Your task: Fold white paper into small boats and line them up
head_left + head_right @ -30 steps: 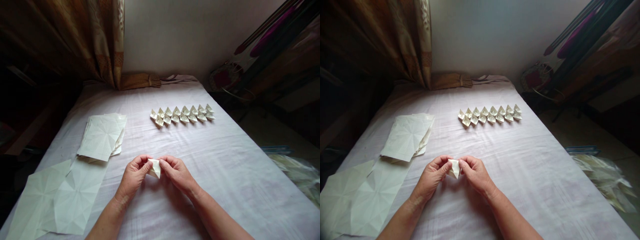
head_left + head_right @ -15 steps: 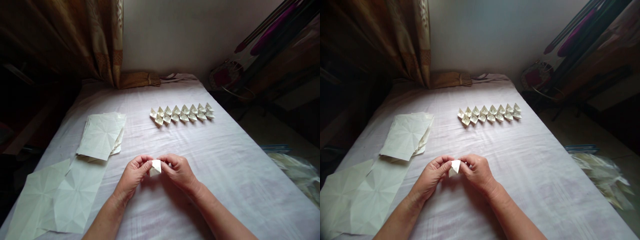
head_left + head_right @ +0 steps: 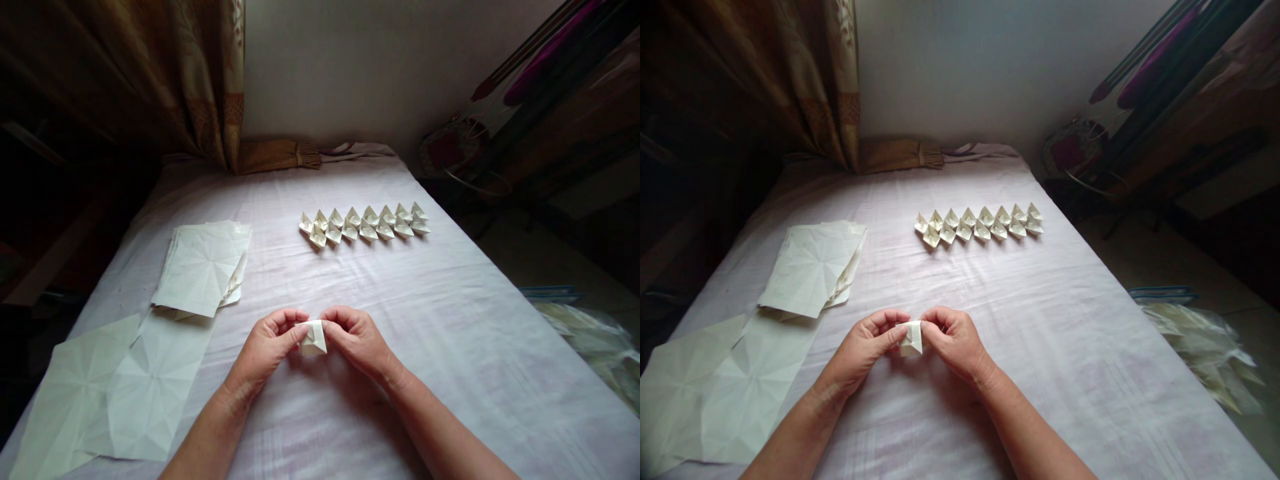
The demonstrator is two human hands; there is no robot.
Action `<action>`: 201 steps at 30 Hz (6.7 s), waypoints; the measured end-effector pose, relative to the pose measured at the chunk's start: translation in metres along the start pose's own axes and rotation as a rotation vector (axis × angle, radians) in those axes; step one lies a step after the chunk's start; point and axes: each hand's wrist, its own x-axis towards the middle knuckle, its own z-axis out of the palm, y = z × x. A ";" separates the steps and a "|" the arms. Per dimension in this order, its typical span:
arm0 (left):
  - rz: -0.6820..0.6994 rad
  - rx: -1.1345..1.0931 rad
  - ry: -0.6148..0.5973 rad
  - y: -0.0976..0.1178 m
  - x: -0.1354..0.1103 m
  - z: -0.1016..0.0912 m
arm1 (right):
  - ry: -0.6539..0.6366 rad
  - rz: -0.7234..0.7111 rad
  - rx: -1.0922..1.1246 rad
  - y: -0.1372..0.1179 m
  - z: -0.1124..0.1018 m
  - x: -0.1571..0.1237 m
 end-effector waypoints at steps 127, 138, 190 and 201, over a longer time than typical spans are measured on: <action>0.874 1.298 0.042 -0.021 -0.001 -0.056 | -0.045 -0.780 -1.160 0.014 0.010 0.010; 0.876 1.466 0.020 -0.027 -0.006 -0.056 | -0.010 -0.650 -1.188 0.016 0.015 0.010; 0.963 1.726 -0.136 -0.004 -0.005 -0.064 | 0.243 -0.470 -1.263 0.027 0.017 -0.009; 0.944 1.604 0.121 -0.037 -0.016 -0.033 | 0.101 -0.568 -1.213 0.032 0.007 -0.016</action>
